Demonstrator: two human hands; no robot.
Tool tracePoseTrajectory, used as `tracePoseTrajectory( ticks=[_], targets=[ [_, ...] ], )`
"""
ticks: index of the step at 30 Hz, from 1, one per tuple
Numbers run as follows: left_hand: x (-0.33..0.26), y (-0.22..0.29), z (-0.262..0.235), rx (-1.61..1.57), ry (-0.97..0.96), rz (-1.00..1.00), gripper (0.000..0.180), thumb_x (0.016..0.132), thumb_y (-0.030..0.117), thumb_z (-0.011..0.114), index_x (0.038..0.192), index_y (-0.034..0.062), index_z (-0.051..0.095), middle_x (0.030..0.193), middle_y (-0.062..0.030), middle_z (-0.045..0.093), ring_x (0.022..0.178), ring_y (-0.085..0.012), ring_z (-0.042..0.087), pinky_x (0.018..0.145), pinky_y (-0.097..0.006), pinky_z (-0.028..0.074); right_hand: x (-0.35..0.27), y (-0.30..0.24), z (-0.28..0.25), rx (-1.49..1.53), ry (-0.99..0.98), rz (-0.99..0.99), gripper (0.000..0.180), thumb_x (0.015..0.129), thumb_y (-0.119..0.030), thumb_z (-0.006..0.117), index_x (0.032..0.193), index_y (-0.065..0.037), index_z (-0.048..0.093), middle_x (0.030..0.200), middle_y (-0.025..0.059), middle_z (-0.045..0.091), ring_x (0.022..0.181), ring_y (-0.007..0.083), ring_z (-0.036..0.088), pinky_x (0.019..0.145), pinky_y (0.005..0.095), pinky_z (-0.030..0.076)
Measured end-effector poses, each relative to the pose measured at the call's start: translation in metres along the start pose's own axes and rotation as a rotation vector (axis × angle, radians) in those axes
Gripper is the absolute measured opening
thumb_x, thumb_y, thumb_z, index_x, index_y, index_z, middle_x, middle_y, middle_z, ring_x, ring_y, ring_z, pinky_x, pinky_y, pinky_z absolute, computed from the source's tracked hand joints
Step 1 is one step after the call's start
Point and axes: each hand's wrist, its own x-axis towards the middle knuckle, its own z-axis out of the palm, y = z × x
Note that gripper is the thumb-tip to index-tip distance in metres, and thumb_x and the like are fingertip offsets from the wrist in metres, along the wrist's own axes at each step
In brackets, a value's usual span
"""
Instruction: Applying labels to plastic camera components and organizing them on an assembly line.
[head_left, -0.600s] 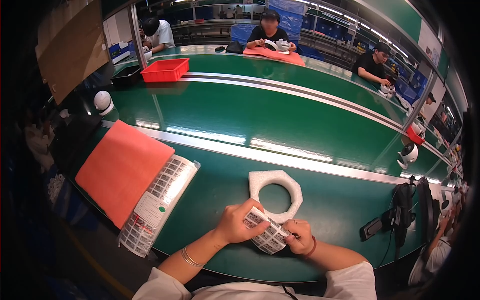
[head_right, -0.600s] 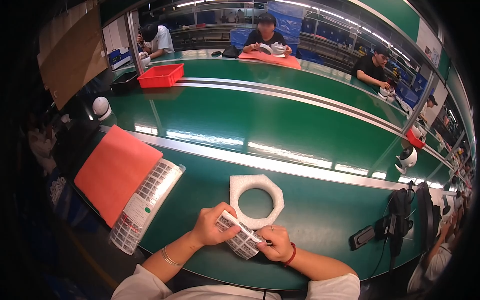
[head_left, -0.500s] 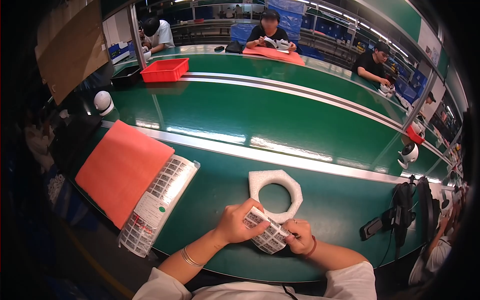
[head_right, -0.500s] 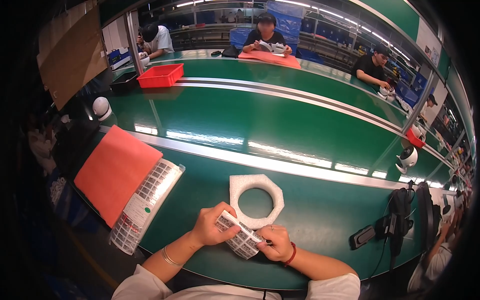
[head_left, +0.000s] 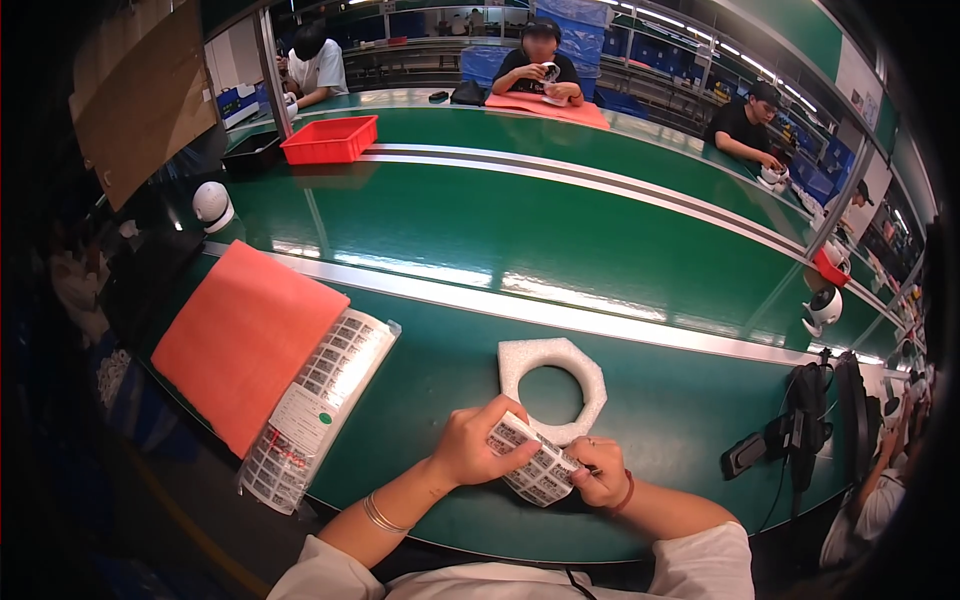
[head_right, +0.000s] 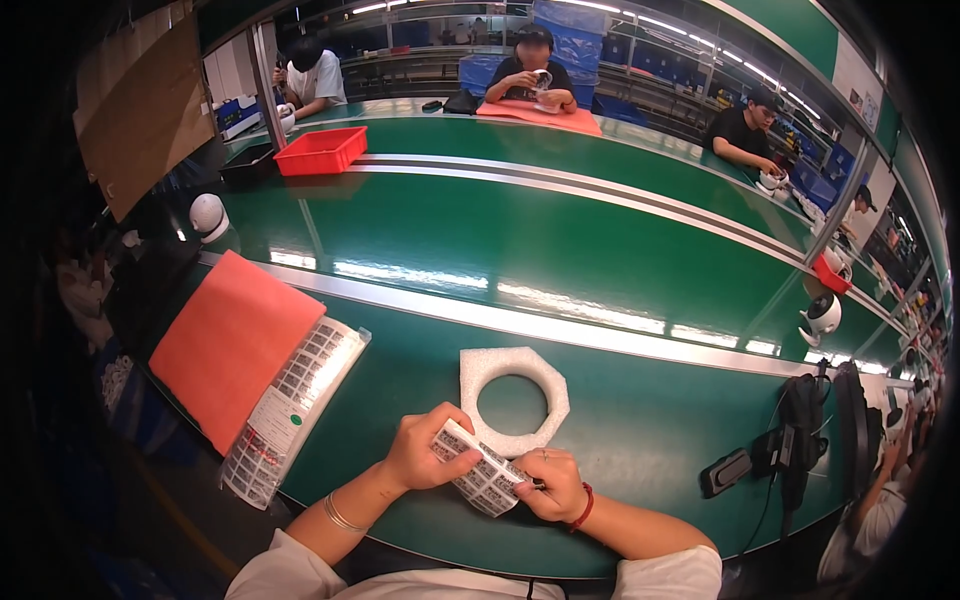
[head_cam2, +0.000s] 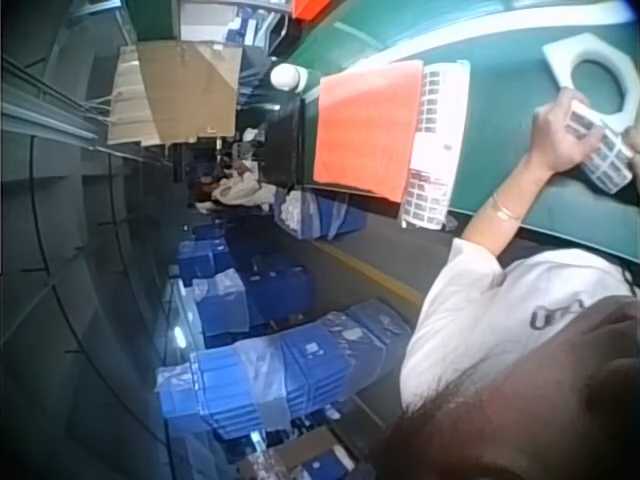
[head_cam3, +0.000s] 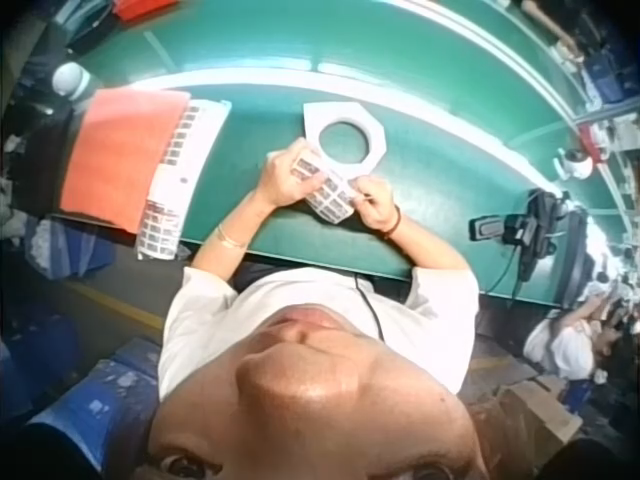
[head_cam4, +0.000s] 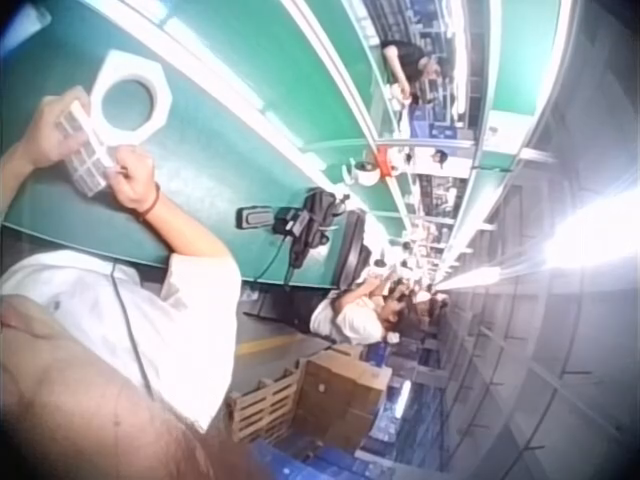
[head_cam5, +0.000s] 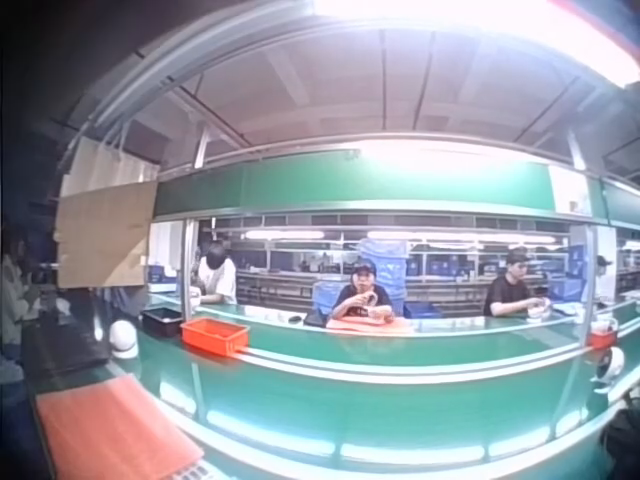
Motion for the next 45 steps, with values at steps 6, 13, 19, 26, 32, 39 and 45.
tracePoseTrajectory(
  ticks=[6,13,19,26,32,39,45],
  targets=[
    [0.000,0.000,0.000,0.011,0.001,-0.001,0.032,0.072,0.027,0.077,0.090,0.0081,0.060,0.071,-0.0106,0.066,0.061,-0.0254,0.067,0.055,-0.033,0.053,0.000,-0.001,0.000,-0.004,0.004,0.002,0.033,0.090,-0.030,0.057,0.077,0.000,0.061,0.064,0.0119,0.058,0.058,0.0277,0.057,0.054,0.0358,0.045],
    [0.000,0.000,0.000,-0.003,-0.002,-0.009,0.032,0.072,0.028,0.078,0.090,0.0080,0.060,0.072,-0.0104,0.066,0.062,-0.0253,0.067,0.056,-0.032,0.053,-0.001,0.002,0.000,-0.008,0.006,-0.009,0.031,0.089,-0.029,0.058,0.077,-0.001,0.061,0.064,0.0115,0.057,0.057,0.0283,0.056,0.054,0.0364,0.044],
    [-0.001,0.001,0.002,-0.015,0.011,-0.007,0.033,0.071,0.026,0.079,0.089,0.0076,0.060,0.072,-0.0097,0.066,0.062,-0.0239,0.067,0.056,-0.031,0.053,-0.001,0.004,-0.002,0.022,-0.026,-0.032,0.029,0.085,-0.030,0.061,0.077,-0.002,0.061,0.063,0.0112,0.057,0.056,0.0281,0.056,0.053,0.0363,0.044],
    [0.001,0.002,0.003,-0.016,0.038,0.053,0.030,0.071,0.018,0.081,0.086,0.0060,0.058,0.066,-0.0056,0.064,0.056,-0.0127,0.063,0.051,-0.025,0.049,0.003,-0.006,-0.001,0.019,-0.029,0.074,0.017,0.078,-0.017,0.068,0.075,-0.002,0.062,0.060,0.0109,0.057,0.052,0.0263,0.056,0.050,0.0347,0.043],
    [0.001,0.002,0.002,-0.037,0.029,0.067,0.030,0.070,0.017,0.081,0.086,0.0060,0.058,0.067,-0.0054,0.064,0.056,-0.0121,0.063,0.052,-0.025,0.049,0.006,-0.008,-0.002,-0.014,-0.026,0.083,0.012,0.077,-0.013,0.067,0.073,-0.002,0.062,0.059,0.0104,0.057,0.051,0.0261,0.056,0.049,0.0344,0.043],
    [-0.003,-0.001,-0.004,-0.169,-0.014,-0.062,0.035,0.082,0.029,0.068,0.102,0.0034,0.057,0.077,-0.0103,0.066,0.066,-0.0219,0.066,0.062,-0.030,0.052,-0.004,0.000,-0.004,0.009,0.059,0.042,0.019,0.085,-0.017,0.063,0.076,0.000,0.063,0.060,0.0093,0.057,0.050,0.0211,0.054,0.050,0.0318,0.042],
    [0.001,-0.002,0.003,-0.153,0.087,-0.084,0.024,0.081,0.014,0.070,0.099,0.0033,0.060,0.079,-0.0058,0.068,0.073,-0.0138,0.067,0.069,-0.025,0.052,-0.002,0.003,-0.005,0.615,0.436,0.423,0.018,0.096,-0.024,0.055,0.096,-0.006,0.053,0.069,-0.0053,0.046,0.058,0.0028,0.038,0.052,0.0195,0.032]
  ],
)
